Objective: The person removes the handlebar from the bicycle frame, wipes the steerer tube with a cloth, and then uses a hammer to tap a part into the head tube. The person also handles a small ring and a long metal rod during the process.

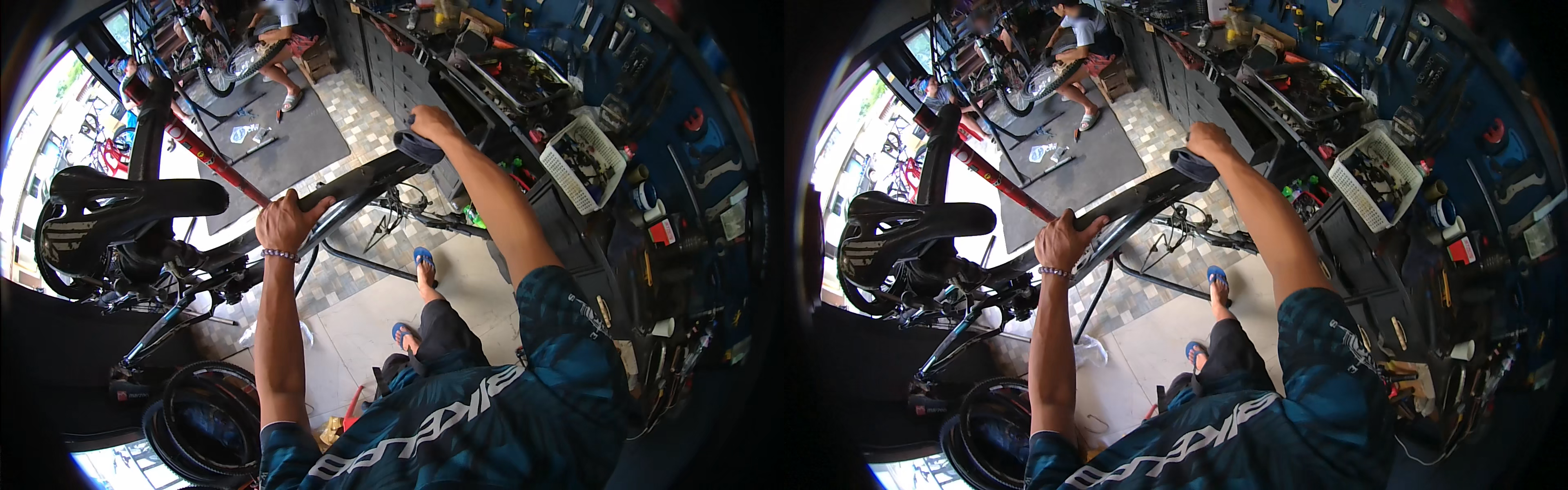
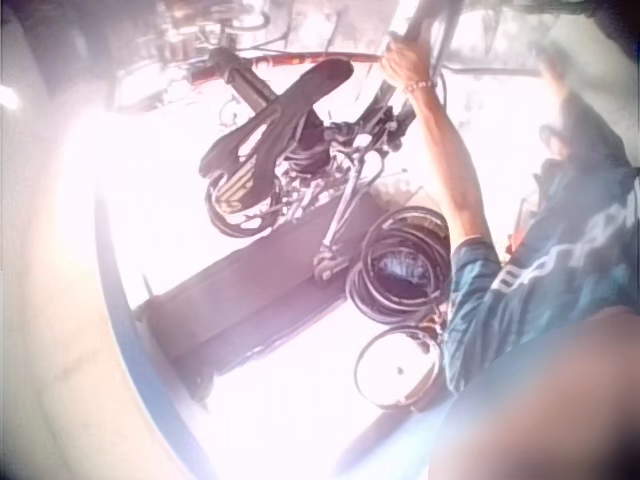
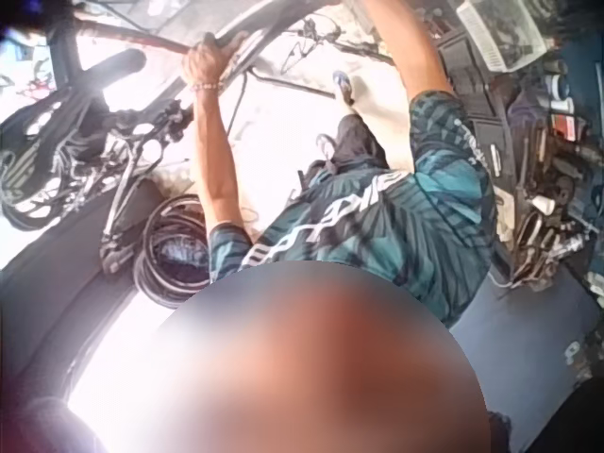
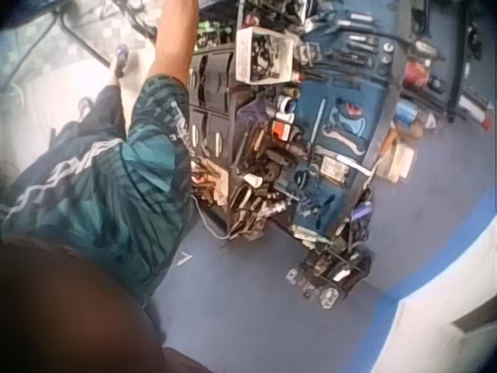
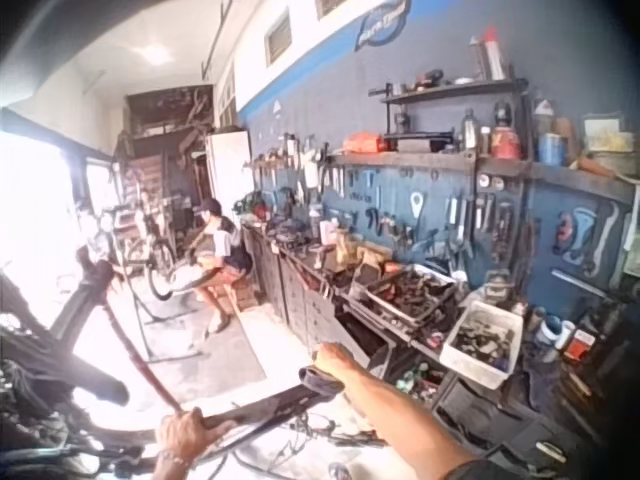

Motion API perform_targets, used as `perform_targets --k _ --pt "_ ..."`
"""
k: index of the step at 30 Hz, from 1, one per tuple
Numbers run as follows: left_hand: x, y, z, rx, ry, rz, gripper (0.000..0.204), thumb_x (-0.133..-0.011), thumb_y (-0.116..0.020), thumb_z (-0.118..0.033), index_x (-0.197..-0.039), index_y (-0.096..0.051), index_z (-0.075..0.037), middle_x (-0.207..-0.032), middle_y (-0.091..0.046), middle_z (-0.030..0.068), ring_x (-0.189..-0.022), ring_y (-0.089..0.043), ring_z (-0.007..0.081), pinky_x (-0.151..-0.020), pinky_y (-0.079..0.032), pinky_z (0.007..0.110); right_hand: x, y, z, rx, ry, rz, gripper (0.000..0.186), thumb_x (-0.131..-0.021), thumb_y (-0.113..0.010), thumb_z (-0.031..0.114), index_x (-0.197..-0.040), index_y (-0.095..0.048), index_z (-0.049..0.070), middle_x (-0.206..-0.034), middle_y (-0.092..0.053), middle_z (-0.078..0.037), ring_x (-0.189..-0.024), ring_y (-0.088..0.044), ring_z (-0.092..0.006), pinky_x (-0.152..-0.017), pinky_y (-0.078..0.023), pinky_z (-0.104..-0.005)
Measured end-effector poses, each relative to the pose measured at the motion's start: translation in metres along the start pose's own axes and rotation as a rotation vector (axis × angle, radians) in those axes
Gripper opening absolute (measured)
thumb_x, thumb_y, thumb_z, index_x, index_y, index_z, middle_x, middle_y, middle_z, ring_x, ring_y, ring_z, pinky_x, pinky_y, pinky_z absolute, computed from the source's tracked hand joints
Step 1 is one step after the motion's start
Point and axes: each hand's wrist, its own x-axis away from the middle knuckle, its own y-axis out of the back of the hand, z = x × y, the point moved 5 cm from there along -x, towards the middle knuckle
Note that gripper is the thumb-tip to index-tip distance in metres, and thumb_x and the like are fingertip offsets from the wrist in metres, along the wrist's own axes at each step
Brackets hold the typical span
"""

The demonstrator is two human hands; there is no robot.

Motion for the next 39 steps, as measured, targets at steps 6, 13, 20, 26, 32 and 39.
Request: perform_targets --k 6,13,20,26,32,39 --pt "-0.002 0.003 0.006 0.031 0.007 -0.009 0.079 -0.083 -0.068 -0.084 -0.082 -0.072 -0.005 -0.072 -0.074 0.0191 -0.072 -0.076 0.039 -0.066 -0.059 0.047 0.006 0.023 -0.094 0.133 -0.204 -0.136 0.034 -0.094 -0.064 0.019 -0.12 -0.077 0.002 -0.128 -0.072 -0.027 -0.123 -0.069 -0.0433 -0.104 -0.056 -0.0511" --pt "-0.002 0.0 0.004 0.038 -0.016 -0.061 0.077 -0.084 -0.067 -0.083 -0.079 -0.07 -0.006 -0.073 -0.074 0.0198 -0.072 -0.075 0.039 -0.067 -0.058 0.047 0.053 0.06 -0.154 -0.956 -0.119 -0.569 0.035 -0.097 -0.069 0.025 -0.121 -0.075 0.001 -0.113 -0.077 -0.022 -0.105 -0.074 -0.0288 -0.094 -0.055 -0.0391" --pt "-0.001 0.001 0.002 0.01 -0.005 -0.031 0.078 -0.084 -0.066 -0.084 -0.08 -0.069 -0.006 -0.07 -0.072 0.0187 -0.072 -0.075 0.0394 -0.067 -0.058 0.047 0.102 -0.026 0.007 -0.226 0.533 -0.804 0.033 -0.103 -0.069 0.035 -0.113 -0.077 0.004 -0.119 -0.071 -0.019 -0.111 -0.067 -0.0371 -0.096 -0.053 -0.0423" --pt "-0.005 -0.003 0.0 0.001 0.001 -0.033 0.076 -0.085 -0.067 -0.082 -0.08 -0.068 -0.006 -0.07 -0.073 0.0176 -0.071 -0.074 0.0385 -0.067 -0.058 0.048 0.053 -0.089 -0.034 -1.37 -0.12 -0.881 0.045 -0.115 -0.051 0.037 -0.099 -0.067 -0.001 -0.086 -0.07 -0.012 -0.083 -0.067 -0.0237 -0.082 -0.053 -0.0373" --pt "-0.007 0.0 -0.001 -0.03 0.01 -0.024 0.076 -0.085 -0.068 -0.081 -0.077 -0.067 -0.005 -0.07 -0.072 0.0178 -0.071 -0.074 0.0374 -0.069 -0.058 0.046 0.059 -0.102 -0.033 -1.262 0.056 -0.995 0.05 -0.117 -0.041 0.044 -0.115 -0.066 0.0 -0.106 -0.072 -0.017 -0.094 -0.068 -0.0294 -0.091 -0.052 -0.039" --pt "-0.008 -0.001 -0.002 -0.034 0.006 -0.006 0.075 -0.086 -0.068 -0.08 -0.081 -0.068 -0.006 -0.074 -0.073 0.018 -0.073 -0.074 0.0387 -0.068 -0.056 0.049 0.121 -0.159 -0.048 -1.01 0.044 -0.552 0.042 -0.105 -0.067 0.02 -0.142 -0.055 0.003 -0.125 -0.068 -0.029 -0.117 -0.066 -0.0465 -0.096 -0.052 -0.0468"
